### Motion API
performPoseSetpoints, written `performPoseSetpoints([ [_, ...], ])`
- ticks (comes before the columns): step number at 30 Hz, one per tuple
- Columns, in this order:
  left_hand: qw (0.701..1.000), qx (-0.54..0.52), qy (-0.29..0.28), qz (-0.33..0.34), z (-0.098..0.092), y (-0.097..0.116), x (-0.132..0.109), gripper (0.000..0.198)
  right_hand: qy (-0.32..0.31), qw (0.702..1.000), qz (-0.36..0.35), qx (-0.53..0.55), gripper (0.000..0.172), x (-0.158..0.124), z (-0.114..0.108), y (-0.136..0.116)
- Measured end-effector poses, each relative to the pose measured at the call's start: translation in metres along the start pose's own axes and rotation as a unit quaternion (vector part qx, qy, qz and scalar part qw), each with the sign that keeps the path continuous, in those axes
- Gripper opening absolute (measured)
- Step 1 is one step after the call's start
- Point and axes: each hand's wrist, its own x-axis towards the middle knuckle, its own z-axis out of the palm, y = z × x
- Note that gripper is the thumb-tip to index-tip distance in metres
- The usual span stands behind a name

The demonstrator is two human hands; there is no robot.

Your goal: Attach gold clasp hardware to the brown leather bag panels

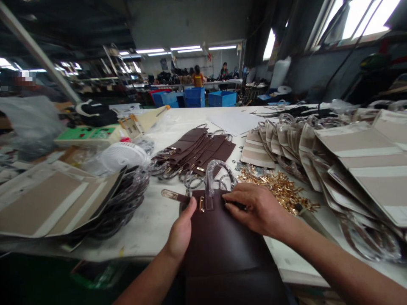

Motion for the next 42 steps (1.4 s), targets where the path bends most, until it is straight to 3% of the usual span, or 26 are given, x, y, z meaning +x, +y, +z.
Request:
performPoseSetpoints([
  [5,1.0,0.004,0.01,-0.01,0.005,0.001,-0.001,0.06,0.009,1.0,0.007,0.009,0.019,0.0,-0.004,-0.002],
  [13,1.0,0.014,0.004,-0.006,-0.002,0.0,0.003,0.061,0.044,0.999,0.007,-0.005,0.018,0.0,0.003,-0.006],
  [19,0.999,0.026,0.018,0.005,-0.005,-0.003,0.004,0.057,0.022,0.995,-0.003,-0.094,0.02,-0.002,0.008,-0.011],
  [24,0.999,0.03,0.007,0.009,-0.009,-0.006,0.005,0.056,-0.011,0.997,-0.011,-0.069,0.022,-0.003,0.004,-0.011],
  [27,0.999,0.034,0.001,0.007,-0.01,-0.009,0.006,0.053,-0.019,0.999,0.024,-0.024,0.022,-0.005,0.003,-0.01],
  [35,0.997,0.068,-0.016,0.04,-0.009,-0.01,0.002,0.049,0.045,0.99,0.133,0.026,0.007,-0.009,0.019,-0.008],
  [39,0.99,0.119,-0.023,0.07,-0.005,0.001,-0.004,0.042,0.099,0.991,0.087,-0.022,0.041,-0.006,0.013,-0.005],
  [42,0.976,0.185,-0.066,0.095,-0.002,0.01,-0.007,0.035,0.077,0.994,0.042,-0.059,0.056,-0.004,-0.002,-0.003],
])
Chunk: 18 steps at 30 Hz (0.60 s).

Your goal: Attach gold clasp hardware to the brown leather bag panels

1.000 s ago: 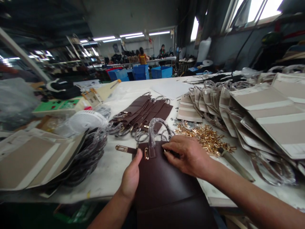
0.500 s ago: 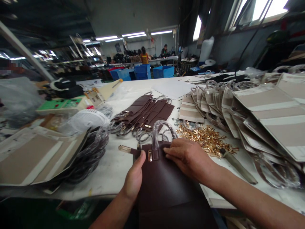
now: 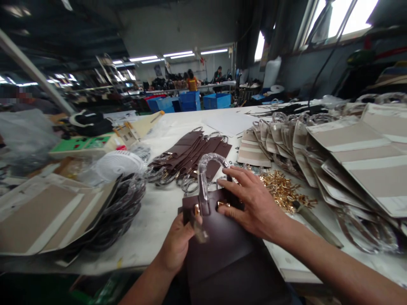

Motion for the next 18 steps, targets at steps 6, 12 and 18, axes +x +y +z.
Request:
performPoseSetpoints([
  [6,0.995,0.053,-0.085,-0.014,-0.008,0.009,-0.002,0.033,-0.053,0.995,0.011,0.085,0.043,0.003,-0.027,-0.003],
  [12,0.981,0.133,-0.142,-0.021,-0.008,0.021,-0.007,0.04,-0.133,0.984,0.019,0.119,0.028,0.012,-0.047,-0.016],
  [18,0.969,0.191,-0.157,-0.023,0.008,0.03,-0.012,0.04,-0.21,0.967,0.113,0.086,0.025,0.02,-0.055,-0.029],
])
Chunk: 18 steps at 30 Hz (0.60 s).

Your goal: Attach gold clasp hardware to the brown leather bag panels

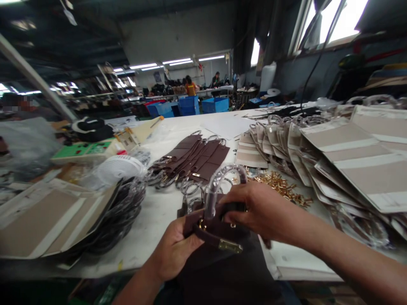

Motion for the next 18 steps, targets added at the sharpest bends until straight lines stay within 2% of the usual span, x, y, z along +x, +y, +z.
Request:
performPoseSetpoints([
  [2,1.0,0.02,0.008,0.012,0.005,0.002,0.001,0.042,-0.016,0.999,0.021,-0.036,0.027,0.001,-0.004,-0.003],
  [8,0.997,0.048,0.04,0.047,0.011,0.001,-0.004,0.043,0.009,0.992,0.037,-0.121,0.022,-0.002,-0.007,-0.014],
  [11,0.996,0.043,0.056,0.046,0.012,-0.003,-0.01,0.043,0.016,0.995,0.029,-0.094,0.021,-0.005,0.002,-0.014],
  [14,0.997,0.005,0.074,0.017,0.014,-0.006,-0.01,0.041,0.026,0.998,0.043,-0.045,0.023,-0.002,0.013,-0.009],
  [18,0.982,-0.129,0.132,-0.027,0.013,-0.014,-0.007,0.037,0.039,0.998,0.044,0.017,0.023,0.004,0.004,-0.003],
])
